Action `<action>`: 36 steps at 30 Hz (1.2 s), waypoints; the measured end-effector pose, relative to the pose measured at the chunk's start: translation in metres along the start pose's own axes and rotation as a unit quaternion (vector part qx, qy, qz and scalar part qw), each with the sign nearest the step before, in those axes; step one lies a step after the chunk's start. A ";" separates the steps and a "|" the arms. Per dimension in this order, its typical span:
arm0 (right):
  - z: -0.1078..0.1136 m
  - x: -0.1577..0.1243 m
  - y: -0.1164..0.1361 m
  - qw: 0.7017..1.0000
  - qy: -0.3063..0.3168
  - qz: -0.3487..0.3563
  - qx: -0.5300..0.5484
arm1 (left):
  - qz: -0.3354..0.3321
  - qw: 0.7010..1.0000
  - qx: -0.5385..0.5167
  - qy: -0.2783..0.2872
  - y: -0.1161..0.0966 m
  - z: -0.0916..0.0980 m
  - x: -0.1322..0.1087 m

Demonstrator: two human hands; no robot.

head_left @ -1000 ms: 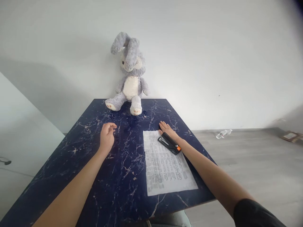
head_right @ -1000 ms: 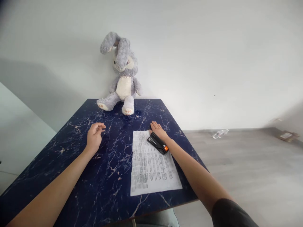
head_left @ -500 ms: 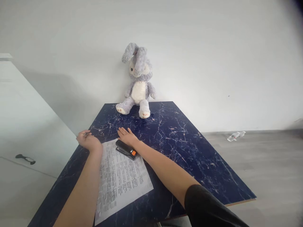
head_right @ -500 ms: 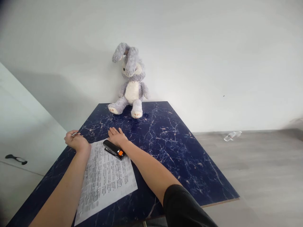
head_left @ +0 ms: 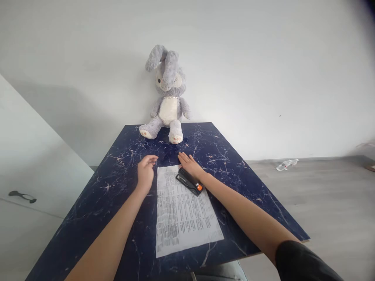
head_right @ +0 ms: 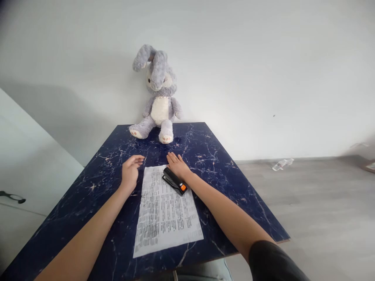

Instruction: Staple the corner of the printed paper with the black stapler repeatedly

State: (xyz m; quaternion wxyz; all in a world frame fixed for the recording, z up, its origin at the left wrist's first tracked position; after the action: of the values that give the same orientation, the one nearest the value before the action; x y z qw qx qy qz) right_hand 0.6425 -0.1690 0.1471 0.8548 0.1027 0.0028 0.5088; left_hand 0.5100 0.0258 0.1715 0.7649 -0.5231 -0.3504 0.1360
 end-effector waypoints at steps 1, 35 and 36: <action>0.002 -0.006 -0.011 1.000 0.004 -0.012 0.000 | -0.005 0.998 0.003 0.058 -0.007 -0.017 -0.007; 0.075 -0.107 -0.005 0.783 0.230 0.129 0.564 | 0.062 0.988 -0.028 0.138 -0.017 -0.048 -0.026; 0.075 -0.107 -0.005 0.789 0.224 0.129 0.557 | 0.059 0.988 -0.028 0.139 -0.016 -0.048 -0.026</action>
State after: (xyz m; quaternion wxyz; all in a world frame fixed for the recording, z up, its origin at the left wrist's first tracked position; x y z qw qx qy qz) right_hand 0.6037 -0.2779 0.2090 0.5514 0.4432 0.4642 0.5329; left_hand 0.5211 -0.0298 0.1660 0.7819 -0.5779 -0.2126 0.0973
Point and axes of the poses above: each hand's wrist, its own x-axis towards the middle knuckle, its own z-axis out of the back of the hand, y = z × x, the point moved 4 cm from there along x, towards the middle knuckle, and after that the axes turned 2 degrees about y, right-handed, at the moved point
